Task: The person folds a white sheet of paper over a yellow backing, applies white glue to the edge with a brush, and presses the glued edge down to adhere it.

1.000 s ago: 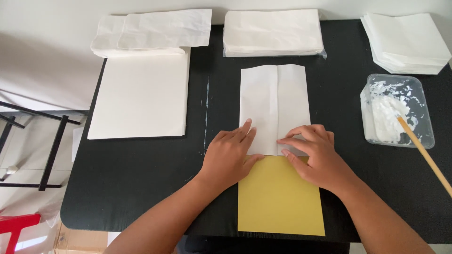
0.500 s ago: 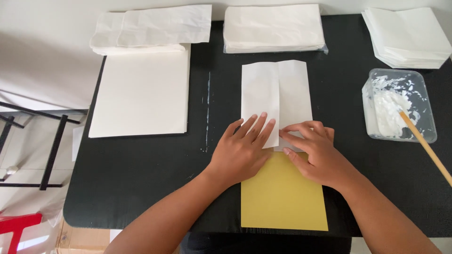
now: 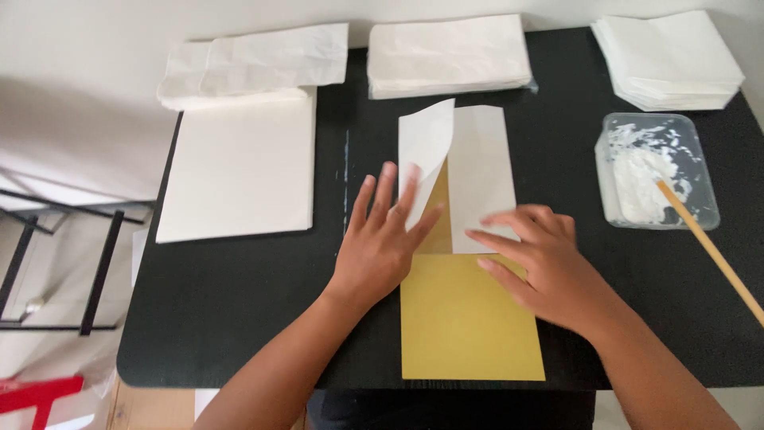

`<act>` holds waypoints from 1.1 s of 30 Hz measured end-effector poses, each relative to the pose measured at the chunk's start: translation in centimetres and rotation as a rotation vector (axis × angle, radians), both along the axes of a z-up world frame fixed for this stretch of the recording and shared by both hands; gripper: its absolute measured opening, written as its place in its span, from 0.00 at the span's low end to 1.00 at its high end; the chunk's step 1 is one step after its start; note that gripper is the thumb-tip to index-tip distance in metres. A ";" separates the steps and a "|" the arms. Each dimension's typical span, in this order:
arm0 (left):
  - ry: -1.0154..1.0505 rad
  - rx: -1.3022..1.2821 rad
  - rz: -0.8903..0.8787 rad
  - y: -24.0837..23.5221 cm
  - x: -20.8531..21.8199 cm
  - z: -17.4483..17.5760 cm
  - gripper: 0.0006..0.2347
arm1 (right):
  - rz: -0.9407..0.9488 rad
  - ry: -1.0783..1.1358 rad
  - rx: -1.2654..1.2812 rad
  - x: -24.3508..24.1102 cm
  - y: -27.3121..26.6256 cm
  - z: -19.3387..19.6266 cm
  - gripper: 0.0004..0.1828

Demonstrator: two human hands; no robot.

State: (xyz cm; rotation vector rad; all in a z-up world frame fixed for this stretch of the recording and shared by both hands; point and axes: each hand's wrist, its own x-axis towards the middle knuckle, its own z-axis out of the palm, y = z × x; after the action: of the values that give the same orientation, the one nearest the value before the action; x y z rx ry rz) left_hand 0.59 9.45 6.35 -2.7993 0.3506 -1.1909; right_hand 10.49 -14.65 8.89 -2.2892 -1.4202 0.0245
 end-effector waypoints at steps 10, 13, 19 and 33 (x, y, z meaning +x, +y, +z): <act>0.070 0.069 0.151 -0.6 -1.2 1.0 0.15 | -0.693 0.778 0.060 -3.2 -15.6 -1.8 0.24; 0.022 0.052 0.214 -0.7 -1.3 1.5 0.16 | -0.935 0.453 -0.215 -2.2 -19.3 -3.8 0.20; 0.021 0.141 0.286 -0.3 -1.4 2.0 0.10 | -1.003 -0.041 -0.064 -0.4 -21.0 -4.7 0.39; 0.118 0.090 0.130 0.1 -0.8 2.3 0.14 | -0.414 0.181 -0.230 9.2 -14.1 3.6 0.21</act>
State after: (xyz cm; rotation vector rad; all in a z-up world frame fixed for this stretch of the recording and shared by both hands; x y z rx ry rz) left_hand -0.24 9.59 8.62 -2.7735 0.2200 -0.9619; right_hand 19.66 -28.71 12.51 -2.6496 -0.8733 0.2733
